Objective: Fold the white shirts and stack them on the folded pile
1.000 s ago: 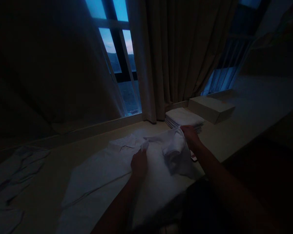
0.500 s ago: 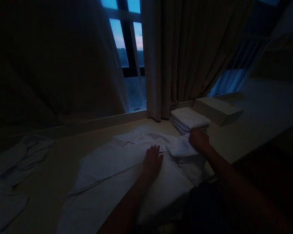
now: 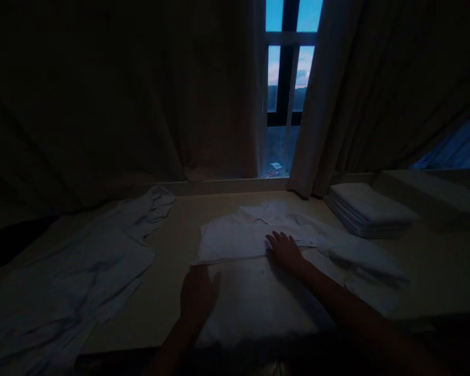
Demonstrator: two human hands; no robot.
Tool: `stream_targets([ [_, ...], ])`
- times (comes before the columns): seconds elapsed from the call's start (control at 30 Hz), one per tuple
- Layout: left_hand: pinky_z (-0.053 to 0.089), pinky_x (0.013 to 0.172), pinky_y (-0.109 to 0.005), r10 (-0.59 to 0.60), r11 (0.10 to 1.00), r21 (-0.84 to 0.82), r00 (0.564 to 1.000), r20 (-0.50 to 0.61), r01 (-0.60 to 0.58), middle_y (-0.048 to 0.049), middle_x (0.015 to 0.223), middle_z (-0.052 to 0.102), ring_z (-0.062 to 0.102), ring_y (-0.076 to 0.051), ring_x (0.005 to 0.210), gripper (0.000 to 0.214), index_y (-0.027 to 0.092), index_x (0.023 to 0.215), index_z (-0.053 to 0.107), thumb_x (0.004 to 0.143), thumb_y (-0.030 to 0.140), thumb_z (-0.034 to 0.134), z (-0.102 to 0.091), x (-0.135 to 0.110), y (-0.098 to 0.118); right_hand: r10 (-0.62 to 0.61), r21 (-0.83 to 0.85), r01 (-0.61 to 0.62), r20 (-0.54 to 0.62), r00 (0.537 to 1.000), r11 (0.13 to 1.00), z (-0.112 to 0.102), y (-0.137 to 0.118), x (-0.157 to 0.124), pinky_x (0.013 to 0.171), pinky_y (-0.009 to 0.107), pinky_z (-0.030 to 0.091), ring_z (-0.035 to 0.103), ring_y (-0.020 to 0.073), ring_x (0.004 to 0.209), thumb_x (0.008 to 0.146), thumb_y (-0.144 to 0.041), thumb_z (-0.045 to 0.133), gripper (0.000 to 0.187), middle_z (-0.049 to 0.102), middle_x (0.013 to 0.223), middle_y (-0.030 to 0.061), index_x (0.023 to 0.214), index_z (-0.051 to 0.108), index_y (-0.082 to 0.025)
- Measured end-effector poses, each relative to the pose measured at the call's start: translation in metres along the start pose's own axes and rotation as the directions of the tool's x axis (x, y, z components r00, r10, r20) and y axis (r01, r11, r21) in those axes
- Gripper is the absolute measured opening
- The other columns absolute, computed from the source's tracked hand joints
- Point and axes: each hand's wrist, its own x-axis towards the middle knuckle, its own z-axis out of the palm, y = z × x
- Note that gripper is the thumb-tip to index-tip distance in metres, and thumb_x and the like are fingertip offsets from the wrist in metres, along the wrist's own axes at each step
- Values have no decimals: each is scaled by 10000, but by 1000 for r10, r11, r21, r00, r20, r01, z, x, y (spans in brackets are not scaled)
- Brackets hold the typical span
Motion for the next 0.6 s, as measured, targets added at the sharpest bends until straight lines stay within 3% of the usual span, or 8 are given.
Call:
stream_targets([
  [0.1, 336, 1013, -440, -45, 999, 16, 999, -16, 45, -184, 1198, 604, 515, -296, 1155, 504, 101, 1137, 595, 909, 486, 362, 1, -2, 2, 26, -23, -25, 86, 996, 999, 10, -18, 12, 888, 429, 387, 558, 292, 1061, 960, -399, 429, 364, 621, 1169, 165, 1190, 594, -170],
  [0.2, 362, 958, -441, -58, 998, -3, 998, -26, 58, -178, 1165, 602, 497, -306, 1146, 465, 122, 1100, 602, 910, 474, 365, -1, -4, 5, -23, -44, 26, 73, 997, 999, 6, -43, 37, 891, 416, 383, 546, 293, 1074, 964, -360, 422, 329, 646, 1092, 172, 1053, 651, -142],
  [0.3, 400, 881, -418, -63, 997, -49, 997, -44, 61, -146, 1078, 604, 518, -282, 1050, 382, 154, 1072, 595, 910, 431, 386, -5, -1, -1, -107, -14, 108, 62, 992, 994, 1, -78, 80, 885, 345, 391, 548, 243, 1081, 965, -358, 425, 306, 655, 1118, 119, 1106, 640, -193],
  [0.43, 425, 847, -366, -125, 987, -117, 988, -91, 114, -118, 976, 574, 518, -242, 965, 298, 146, 1006, 591, 913, 359, 405, -7, 10, -25, -158, 31, 157, 47, 986, 987, 5, -124, 142, 876, 298, 397, 549, 206, 1086, 975, -295, 387, 336, 646, 1172, 88, 1238, 582, -222],
  [0.53, 443, 792, -324, -164, 977, -153, 980, -114, 146, -117, 1090, 547, 509, -227, 988, 359, 164, 1227, 519, 901, 291, 440, -3, 19, -42, -204, 48, 202, 55, 977, 978, 10, -146, 176, 899, 307, 389, 514, 204, 1141, 960, -224, 383, 385, 604, 1268, 61, 1314, 529, -262],
  [0.6, 442, 801, -326, -95, 986, -149, 991, -99, 80, -105, 1147, 539, 501, -222, 1006, 410, 212, 1304, 477, 896, 229, 439, 1, 22, -47, -243, 50, 240, 79, 967, 970, 13, -155, 191, 914, 330, 383, 488, 212, 1173, 943, -192, 394, 416, 573, 1319, 25, 1314, 529, -320],
])
